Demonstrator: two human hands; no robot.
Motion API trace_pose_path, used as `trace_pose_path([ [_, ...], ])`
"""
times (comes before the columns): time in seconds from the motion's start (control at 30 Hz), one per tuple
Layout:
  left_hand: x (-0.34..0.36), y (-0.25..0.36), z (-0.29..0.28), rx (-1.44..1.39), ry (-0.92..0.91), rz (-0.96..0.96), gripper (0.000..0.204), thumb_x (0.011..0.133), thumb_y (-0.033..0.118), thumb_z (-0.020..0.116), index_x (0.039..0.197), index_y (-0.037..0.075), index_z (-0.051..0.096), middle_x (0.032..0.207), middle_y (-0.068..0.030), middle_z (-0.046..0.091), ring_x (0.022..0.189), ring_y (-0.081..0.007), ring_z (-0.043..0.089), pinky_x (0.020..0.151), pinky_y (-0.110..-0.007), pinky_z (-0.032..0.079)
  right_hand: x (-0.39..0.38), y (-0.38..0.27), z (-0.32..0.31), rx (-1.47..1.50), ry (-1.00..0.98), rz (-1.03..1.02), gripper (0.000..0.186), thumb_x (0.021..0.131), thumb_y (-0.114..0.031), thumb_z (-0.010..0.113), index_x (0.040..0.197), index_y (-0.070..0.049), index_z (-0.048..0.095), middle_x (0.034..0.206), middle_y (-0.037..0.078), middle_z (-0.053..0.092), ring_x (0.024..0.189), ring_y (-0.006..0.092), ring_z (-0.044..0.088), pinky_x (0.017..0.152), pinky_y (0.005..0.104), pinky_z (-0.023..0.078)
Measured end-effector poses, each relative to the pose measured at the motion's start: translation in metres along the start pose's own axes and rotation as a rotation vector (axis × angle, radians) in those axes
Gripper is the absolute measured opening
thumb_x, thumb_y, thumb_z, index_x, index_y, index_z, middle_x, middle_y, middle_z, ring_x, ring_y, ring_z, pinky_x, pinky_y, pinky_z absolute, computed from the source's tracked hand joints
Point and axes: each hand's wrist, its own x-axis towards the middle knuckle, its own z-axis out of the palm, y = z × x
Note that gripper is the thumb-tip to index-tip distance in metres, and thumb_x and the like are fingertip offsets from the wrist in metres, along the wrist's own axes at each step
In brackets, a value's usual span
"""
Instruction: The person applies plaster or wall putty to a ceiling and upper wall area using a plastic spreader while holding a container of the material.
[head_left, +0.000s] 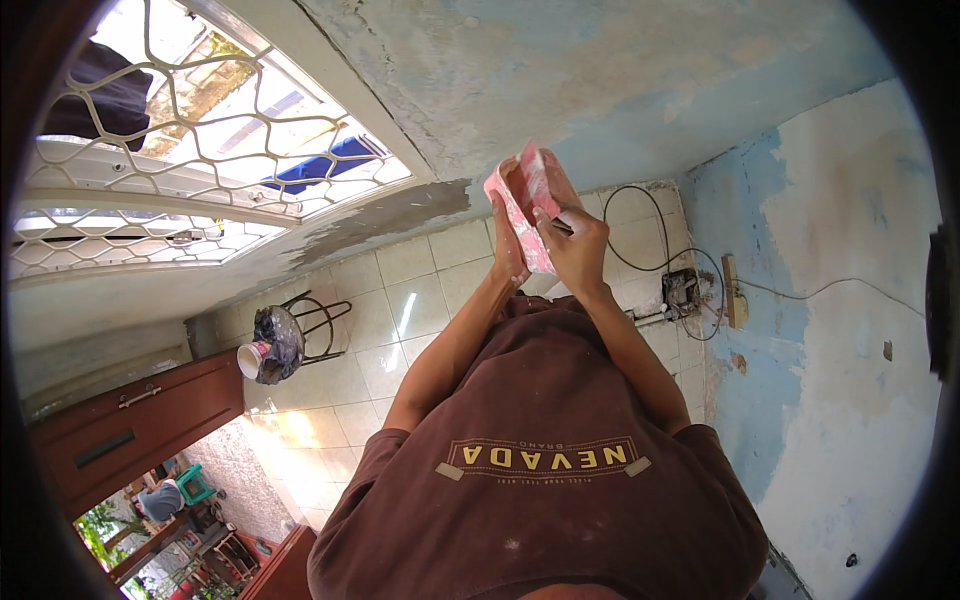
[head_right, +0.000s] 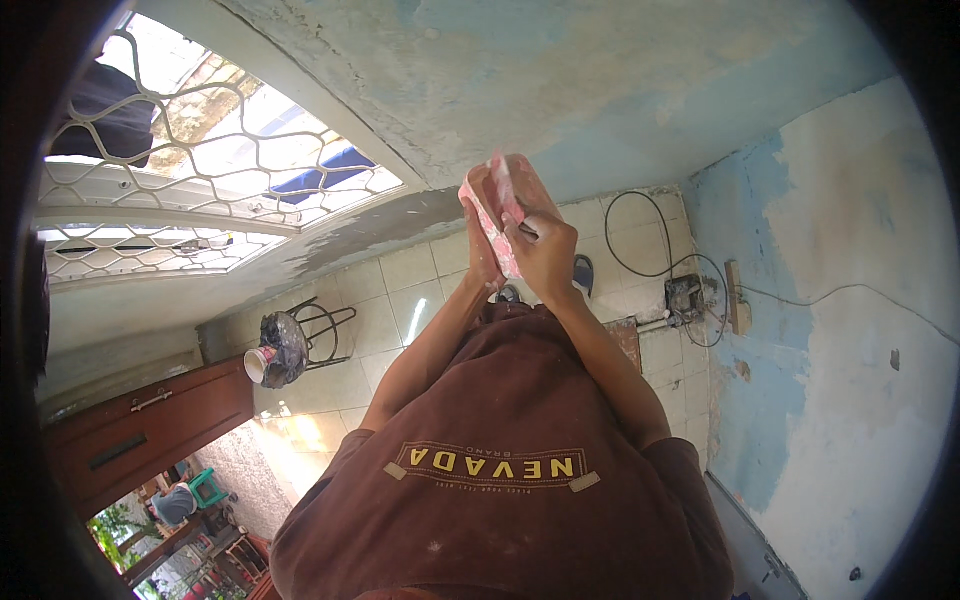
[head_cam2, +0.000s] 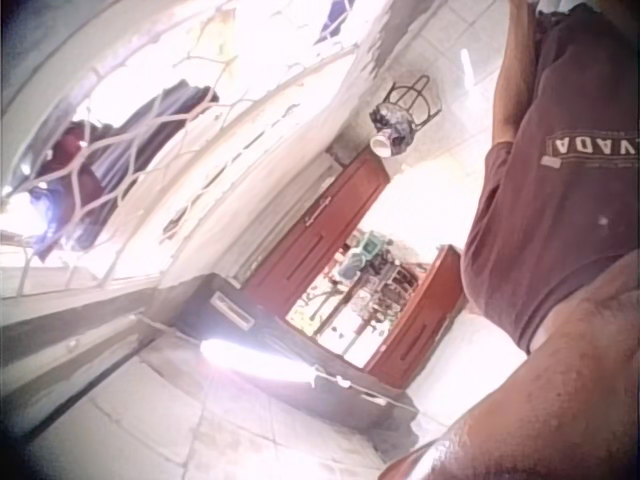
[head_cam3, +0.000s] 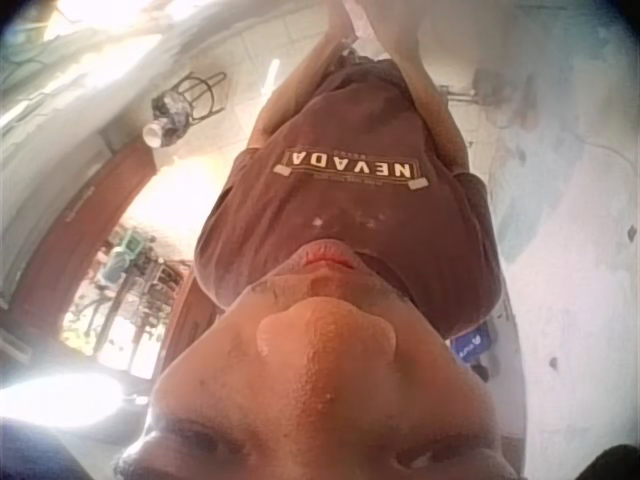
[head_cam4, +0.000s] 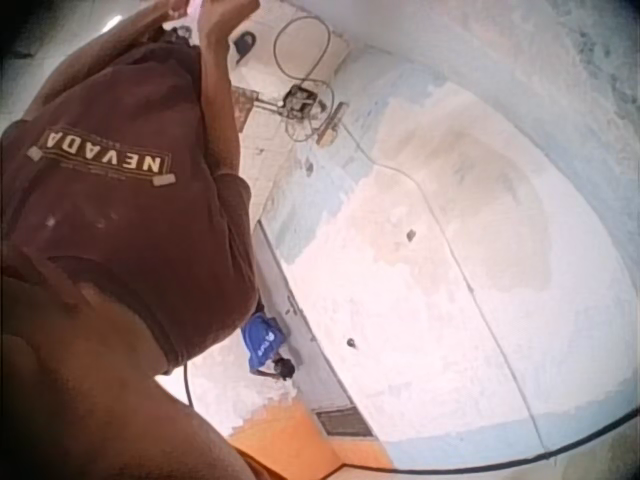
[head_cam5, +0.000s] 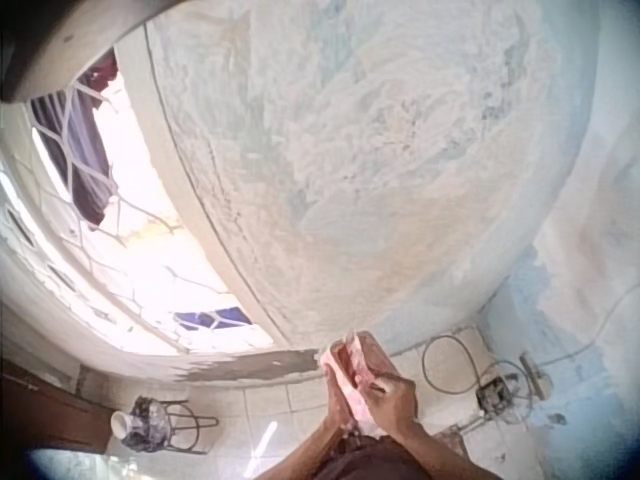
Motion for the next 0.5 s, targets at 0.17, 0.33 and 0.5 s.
trace_pose_path([
  [0.17,-0.006,0.012,0.012,-0.037,0.041,-0.079,0.079,0.101,0.07,0.029,0.158,0.017,0.024,0.153,-0.0084,0.041,0.135,-0.0251,0.048,0.114,-0.042,0.043,0.003,-0.01,-0.006,0.011,-0.037,-0.122,0.016,0.089,-0.009,0.075,0.085,0.005,0.068,0.073,0.016,0.067,0.058,0.0133,0.058,0.052,0.0305,0.046],
  [0.33,-0.004,0.014,-0.001,-0.248,-0.033,-0.179,0.085,0.097,0.075,0.03,0.155,0.013,0.032,0.148,-0.0124,0.048,0.128,-0.0278,0.056,0.109,-0.045,0.048,0.014,-0.011,-0.03,0.004,-0.037,-0.026,0.015,0.095,-0.01,0.068,0.103,0.003,0.064,0.076,0.009,0.067,0.059,0.0125,0.056,0.055,0.0305,0.047],
  [0.5,-0.006,0.018,0.009,-0.278,-0.003,-0.186,0.085,0.097,0.075,0.03,0.152,0.011,0.037,0.146,-0.0137,0.051,0.131,-0.0298,0.054,0.111,-0.046,0.047,0.018,-0.019,-0.032,-0.063,0.054,-0.073,0.028,0.096,-0.015,0.067,0.12,0.0,0.061,0.078,0.014,0.067,0.065,0.0155,0.063,0.062,0.0306,0.051],
])
